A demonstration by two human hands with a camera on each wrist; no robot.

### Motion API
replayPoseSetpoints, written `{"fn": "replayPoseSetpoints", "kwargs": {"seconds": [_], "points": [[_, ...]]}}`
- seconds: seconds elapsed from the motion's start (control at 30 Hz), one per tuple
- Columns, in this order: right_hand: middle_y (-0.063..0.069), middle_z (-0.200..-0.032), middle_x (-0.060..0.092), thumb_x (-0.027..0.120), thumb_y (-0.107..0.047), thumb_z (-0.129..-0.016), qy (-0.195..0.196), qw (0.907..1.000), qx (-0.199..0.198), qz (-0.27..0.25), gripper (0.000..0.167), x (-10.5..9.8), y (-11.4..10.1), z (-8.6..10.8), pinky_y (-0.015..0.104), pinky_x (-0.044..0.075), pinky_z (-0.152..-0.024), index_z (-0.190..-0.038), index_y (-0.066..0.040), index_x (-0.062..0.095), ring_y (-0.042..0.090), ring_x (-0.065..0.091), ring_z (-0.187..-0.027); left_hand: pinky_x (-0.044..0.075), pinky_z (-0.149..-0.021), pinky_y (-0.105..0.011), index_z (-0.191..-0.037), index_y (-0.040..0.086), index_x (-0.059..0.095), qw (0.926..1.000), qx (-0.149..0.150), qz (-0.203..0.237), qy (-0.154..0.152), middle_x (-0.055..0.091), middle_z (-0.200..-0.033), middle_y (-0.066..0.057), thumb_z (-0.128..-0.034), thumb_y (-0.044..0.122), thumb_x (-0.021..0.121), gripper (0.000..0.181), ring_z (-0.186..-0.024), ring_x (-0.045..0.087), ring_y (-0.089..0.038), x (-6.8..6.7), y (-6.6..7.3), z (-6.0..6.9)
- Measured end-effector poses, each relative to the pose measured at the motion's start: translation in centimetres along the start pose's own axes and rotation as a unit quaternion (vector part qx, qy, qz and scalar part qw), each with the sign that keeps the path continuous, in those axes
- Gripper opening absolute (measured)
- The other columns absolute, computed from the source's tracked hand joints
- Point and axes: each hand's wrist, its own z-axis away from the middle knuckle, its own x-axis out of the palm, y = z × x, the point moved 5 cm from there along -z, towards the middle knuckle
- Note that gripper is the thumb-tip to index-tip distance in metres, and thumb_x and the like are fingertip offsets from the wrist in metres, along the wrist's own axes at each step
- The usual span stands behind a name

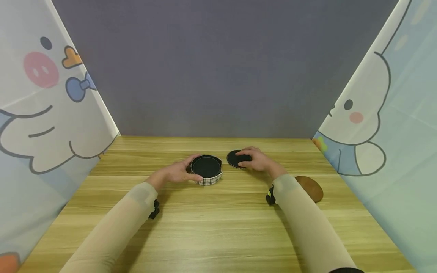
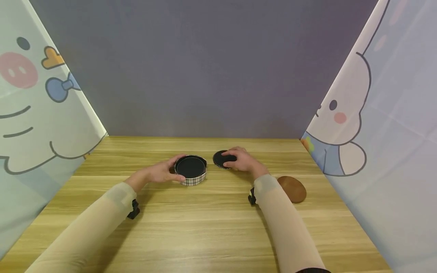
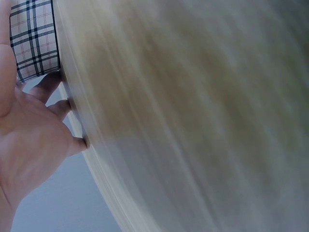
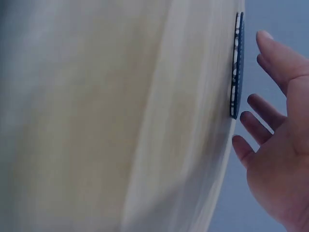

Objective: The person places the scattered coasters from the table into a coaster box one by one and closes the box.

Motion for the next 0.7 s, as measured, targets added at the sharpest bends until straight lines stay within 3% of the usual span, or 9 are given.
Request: {"fn": "replayPoseSetpoints", "kwargs": {"seconds": [0.13, 0.37, 0.6, 0.7], "points": [[0.023, -0.181, 0.024, 0.069, -0.035, -0.111, -0.022, 0.9997, 0.002, 0.006, 0.054, 0.2, -0.1, -0.7, 0.076, 0.019, -0.129, -0.162, -0.021, 0.058, 0.055, 0.016, -0.166, 0.05, -0.112, -0.058, -0.179, 0.029, 0.01, 0.9999, -0.003, 0.01, -0.002, 0.039, -0.172, -0.028, -0.0961, 0.058, 0.083, 0.114, -0.145, 0.056, -0.044, 0.0, 0.0, 0.1], [0.019, -0.181, 0.025, 0.066, -0.032, -0.112, -0.048, 0.9981, 0.016, 0.036, 0.051, 0.2, -0.8, -1.0, 0.079, 0.016, -0.128, -0.162, -0.022, 0.058, 0.056, 0.015, -0.165, 0.048, -0.115, -0.06, -0.179, 0.029, 0.009, 0.9998, 0.0, 0.017, -0.003, 0.037, -0.173, -0.027, -0.0962, 0.057, 0.083, 0.114, -0.148, 0.052, -0.046, 0.0, 0.0, 0.2], [0.018, -0.181, 0.027, 0.068, -0.037, -0.111, -0.057, 0.9966, 0.026, 0.052, 0.051, 0.2, -1.0, -0.1, 0.08, 0.017, -0.127, -0.16, -0.026, 0.06, 0.056, 0.019, -0.163, 0.047, -0.115, -0.061, -0.179, 0.029, 0.009, 1.0, 0.0, 0.008, -0.005, 0.038, -0.173, -0.027, -0.0954, 0.06, 0.082, 0.115, -0.139, 0.061, -0.042, 0.0, -0.1, 0.1], [0.016, -0.181, 0.027, 0.069, -0.039, -0.11, -0.063, 0.996, 0.023, 0.059, 0.05, 0.3, -0.9, 0.4, 0.079, 0.019, -0.127, -0.159, -0.028, 0.061, 0.055, 0.02, -0.164, 0.043, -0.119, -0.063, -0.179, 0.03, 0.01, 1.0, 0.0, 0.004, -0.002, 0.039, -0.173, -0.027, -0.0948, 0.062, 0.082, 0.115, -0.143, 0.057, -0.045, -0.1, -0.1, 0.0]]}}
